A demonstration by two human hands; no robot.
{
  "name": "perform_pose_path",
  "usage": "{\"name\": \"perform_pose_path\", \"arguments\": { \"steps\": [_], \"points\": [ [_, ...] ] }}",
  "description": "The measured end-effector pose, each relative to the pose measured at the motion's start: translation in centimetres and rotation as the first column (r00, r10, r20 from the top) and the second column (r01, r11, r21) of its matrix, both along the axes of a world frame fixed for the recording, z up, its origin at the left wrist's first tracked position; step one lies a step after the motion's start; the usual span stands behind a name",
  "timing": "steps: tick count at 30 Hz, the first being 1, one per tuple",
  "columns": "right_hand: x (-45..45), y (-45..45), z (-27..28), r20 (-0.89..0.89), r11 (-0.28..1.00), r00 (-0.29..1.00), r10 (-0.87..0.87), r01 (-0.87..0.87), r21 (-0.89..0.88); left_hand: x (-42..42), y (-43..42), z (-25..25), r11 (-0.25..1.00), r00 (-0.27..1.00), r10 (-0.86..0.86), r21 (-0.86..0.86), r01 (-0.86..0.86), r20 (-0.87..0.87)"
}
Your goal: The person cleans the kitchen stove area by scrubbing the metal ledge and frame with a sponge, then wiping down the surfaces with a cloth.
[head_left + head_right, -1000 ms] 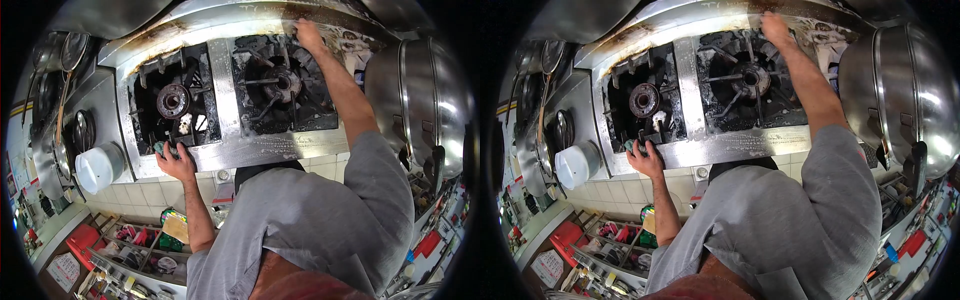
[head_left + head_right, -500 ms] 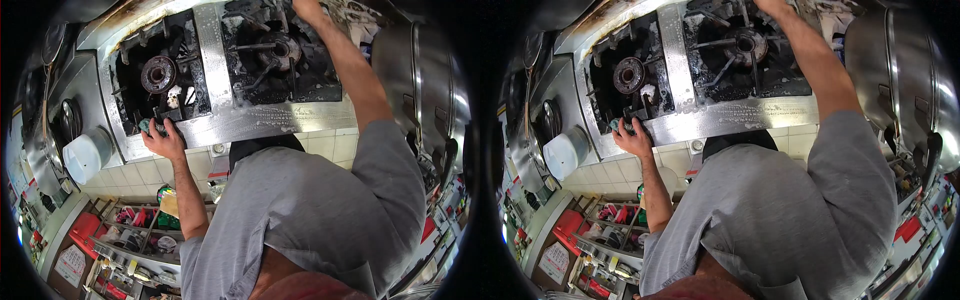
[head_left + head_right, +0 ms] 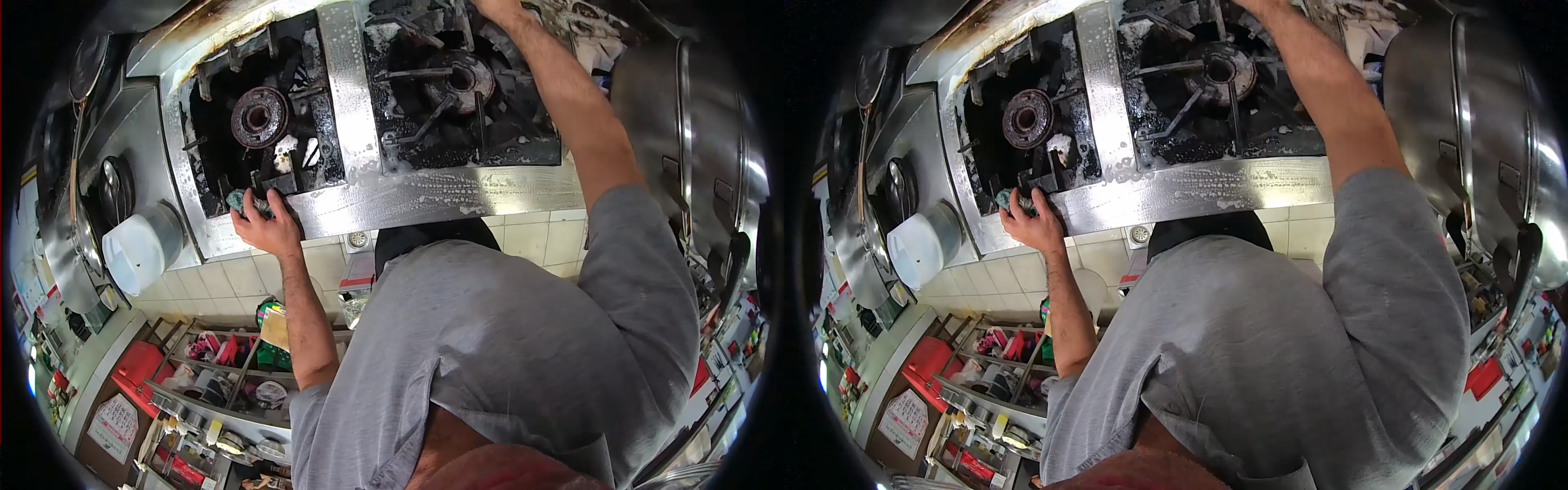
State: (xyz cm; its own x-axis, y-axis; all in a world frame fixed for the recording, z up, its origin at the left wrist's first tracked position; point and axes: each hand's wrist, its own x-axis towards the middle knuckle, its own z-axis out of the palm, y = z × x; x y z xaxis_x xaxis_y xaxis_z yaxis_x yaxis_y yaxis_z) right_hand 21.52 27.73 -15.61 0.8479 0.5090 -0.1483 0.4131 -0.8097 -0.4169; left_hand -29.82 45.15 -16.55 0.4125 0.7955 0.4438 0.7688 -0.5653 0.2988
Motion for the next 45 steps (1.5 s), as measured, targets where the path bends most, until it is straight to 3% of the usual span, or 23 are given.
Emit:
{"name": "perform_pose_path", "arguments": {
  "steps": [2,3,4,5,6,8,9,11,15,18,20,22,24,25,26,28,30,32,34,36,39,44,45],
  "points": [
    [-0.4,-2.0,-4.2,0.771,0.879,0.576,0.271,-0.475,0.046,0.4,0.2,0.1,1.000,1.000,0.019,-0.017,-0.019,-0.007],
    [-1.4,-2.2,-2.9,0.789,0.829,0.531,0.309,-0.557,0.050,0.3,0.3,0.1,1.000,1.000,0.019,0.005,-0.019,-0.019],
    [-1.0,-1.7,-0.9,0.784,0.827,0.535,0.315,-0.560,0.050,0.0,0.1,0.1,1.000,0.999,0.018,0.023,-0.017,-0.039],
    [-0.3,-0.5,2.4,0.266,0.955,0.946,0.187,-0.238,0.177,0.0,0.1,0.1,1.000,1.000,0.001,0.019,0.000,-0.022],
    [-0.4,0.3,3.9,-0.354,0.991,0.931,-0.088,0.119,0.067,-0.5,-0.2,0.2,1.000,0.999,-0.004,0.012,0.004,-0.034],
    [-0.7,0.0,0.7,-0.021,0.974,0.998,0.067,-0.070,-0.217,0.1,0.0,0.1,1.000,1.000,0.001,0.023,0.000,-0.012],
    [-0.4,-1.5,-3.5,0.438,0.972,0.873,0.216,-0.237,-0.008,0.1,0.0,0.2,1.000,1.000,0.009,0.020,-0.009,-0.016],
    [-1.8,-3.3,-3.7,0.728,0.859,0.590,0.349,-0.511,0.002,0.4,0.3,0.2,1.000,1.000,0.010,0.019,-0.010,-0.003],
    [-1.0,-0.7,0.8,-0.036,0.999,0.999,0.032,-0.032,-0.011,0.1,-0.1,0.4,1.000,1.000,-0.008,-0.008,0.007,-0.008],
    [0.9,-4.2,-3.3,0.850,0.720,0.445,0.284,-0.684,0.118,0.1,0.1,0.2,1.000,0.999,-0.011,0.002,0.011,-0.032],
    [0.7,-8.3,1.4,0.388,0.967,0.900,0.199,-0.115,-0.228,-0.4,-0.1,0.3,1.000,0.999,-0.009,-0.015,0.008,-0.044],
    [3.8,-12.2,2.4,0.070,0.983,0.993,-0.099,0.108,-0.149,0.2,-0.2,0.3,1.000,1.000,0.017,0.005,-0.017,-0.009],
    [2.7,-10.0,1.1,0.293,0.998,0.956,0.002,-0.022,0.063,0.3,-0.3,0.4,1.000,1.000,0.023,-0.012,-0.023,-0.008],
    [1.1,-7.8,2.1,0.243,0.973,0.961,0.133,-0.079,-0.217,0.1,-0.2,0.3,1.000,1.000,0.010,-0.007,-0.010,-0.013],
    [-3.6,-4.5,3.7,0.268,0.986,0.949,-0.168,0.168,0.022,0.1,-0.1,0.2,1.000,1.000,-0.001,0.003,0.001,-0.018],
    [1.1,-4.9,-3.5,0.419,0.978,0.884,0.210,-0.181,-0.107,-0.1,-0.1,0.4,1.000,0.999,-0.019,0.011,0.019,-0.034],
    [2.4,-8.0,-1.6,0.451,0.972,0.863,0.226,-0.229,-0.050,0.2,-0.2,0.5,1.000,1.000,0.004,-0.001,-0.004,-0.029],
    [1.1,-9.2,3.6,-0.041,0.975,0.999,0.015,-0.005,0.221,0.3,-0.1,0.5,1.000,1.000,0.008,-0.003,-0.008,-0.018],
    [0.6,-7.8,3.3,0.154,0.934,0.970,0.189,-0.129,-0.334,0.0,-0.3,0.4,1.000,1.000,0.009,-0.010,-0.009,-0.017],
    [2.2,-5.9,-5.8,0.566,0.953,0.767,0.303,-0.230,-0.199,0.2,-0.1,0.3,1.000,1.000,-0.006,0.009,0.006,-0.015],
    [1.1,-1.6,-0.7,0.114,0.992,0.990,-0.077,0.065,0.107,0.2,0.0,0.4,1.000,0.999,0.000,0.014,0.000,-0.032],
    [-0.8,-3.0,-3.1,0.224,0.922,0.969,-0.101,0.007,0.387,0.6,0.1,0.3,1.000,1.000,0.006,0.024,-0.006,-0.019],
    [-0.9,-3.5,-2.9,0.374,0.981,0.921,0.106,-0.159,0.113,0.5,0.1,0.3,1.000,1.000,0.005,0.023,-0.004,-0.028]
  ]
}}
